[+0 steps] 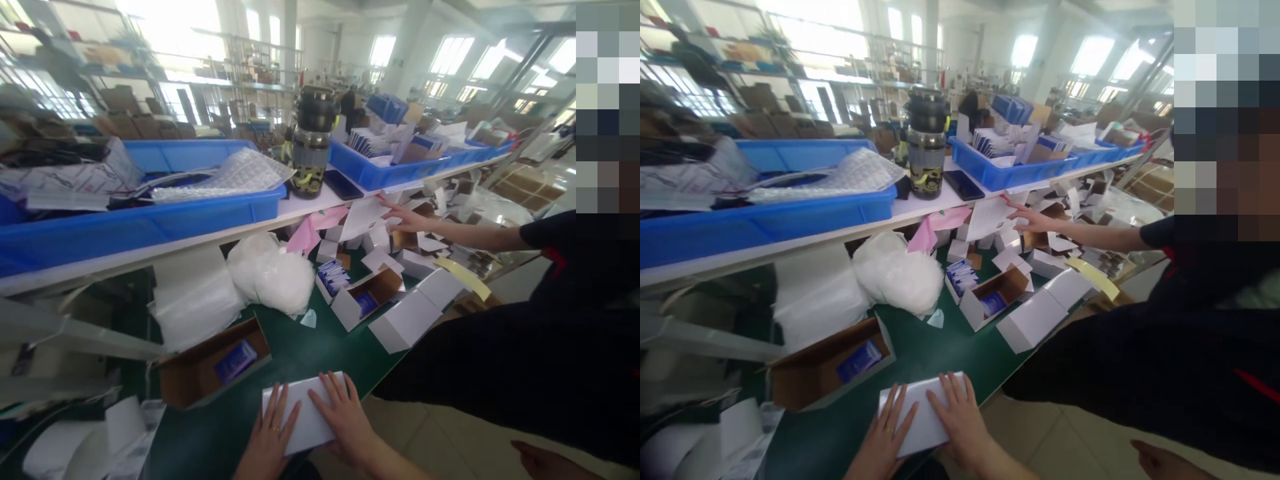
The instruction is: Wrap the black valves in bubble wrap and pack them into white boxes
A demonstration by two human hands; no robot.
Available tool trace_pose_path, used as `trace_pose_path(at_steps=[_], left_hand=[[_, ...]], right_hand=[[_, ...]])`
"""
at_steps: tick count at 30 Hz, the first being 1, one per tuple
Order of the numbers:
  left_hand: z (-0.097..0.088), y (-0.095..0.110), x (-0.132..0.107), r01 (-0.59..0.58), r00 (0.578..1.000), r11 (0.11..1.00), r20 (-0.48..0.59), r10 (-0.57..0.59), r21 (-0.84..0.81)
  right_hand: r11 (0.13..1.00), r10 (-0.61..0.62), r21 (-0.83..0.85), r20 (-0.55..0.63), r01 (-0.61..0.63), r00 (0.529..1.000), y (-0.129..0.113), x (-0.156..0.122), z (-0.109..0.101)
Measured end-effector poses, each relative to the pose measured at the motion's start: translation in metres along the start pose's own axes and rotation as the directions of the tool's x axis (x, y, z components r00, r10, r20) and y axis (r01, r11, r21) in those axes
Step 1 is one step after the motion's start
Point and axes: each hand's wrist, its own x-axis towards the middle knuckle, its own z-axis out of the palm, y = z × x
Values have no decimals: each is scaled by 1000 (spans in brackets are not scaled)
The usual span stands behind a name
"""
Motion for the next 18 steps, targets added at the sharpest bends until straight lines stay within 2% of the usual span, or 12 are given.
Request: trace_pose_path(at_steps=[3, 5, 6, 8, 9, 11, 13, 15, 17, 18], left_hand=[[8, 49, 38, 102, 994, 990, 54, -97, -95], [3, 75, 67, 197, 974, 963, 149, -170, -184], [-1, 83, 82, 214, 967, 942, 192, -167, -258], [-12, 91, 109, 164, 969, 871, 240, -55, -463], [-18, 90, 120, 128, 974, 820, 228, 3, -558], [-27, 81, 132, 37, 990, 728, 125, 67, -685], [-34, 67, 128, 7, 999, 668, 37, 30, -744], [-39, 54, 107, 49, 998, 635, 7, -68, -771], [-39, 39, 70, 139, 981, 623, 21, -192, -770], [-38, 30, 47, 204, 961, 628, 34, -273, -751]], right_hand=[[984, 63, -156, -154, -87, 986, 23, -17, 8], [967, 62, -224, -265, -124, 962, 46, -29, 8], [961, 57, -241, -313, -137, 948, 59, -35, 6], [963, 50, -227, -367, -142, 929, 92, -45, -1], [971, 35, -206, -377, -120, 926, 110, -48, -5], [985, 48, -131, -438, -116, 898, 147, -50, -11], [995, 13, -85, -473, -60, 881, 177, -49, -14], [997, -40, -83, -527, -5, 849, 190, -46, -15], [997, -69, -71, -594, 33, 802, 176, -41, -15], [998, -52, -5, -631, 63, 774, 159, -36, -16]])
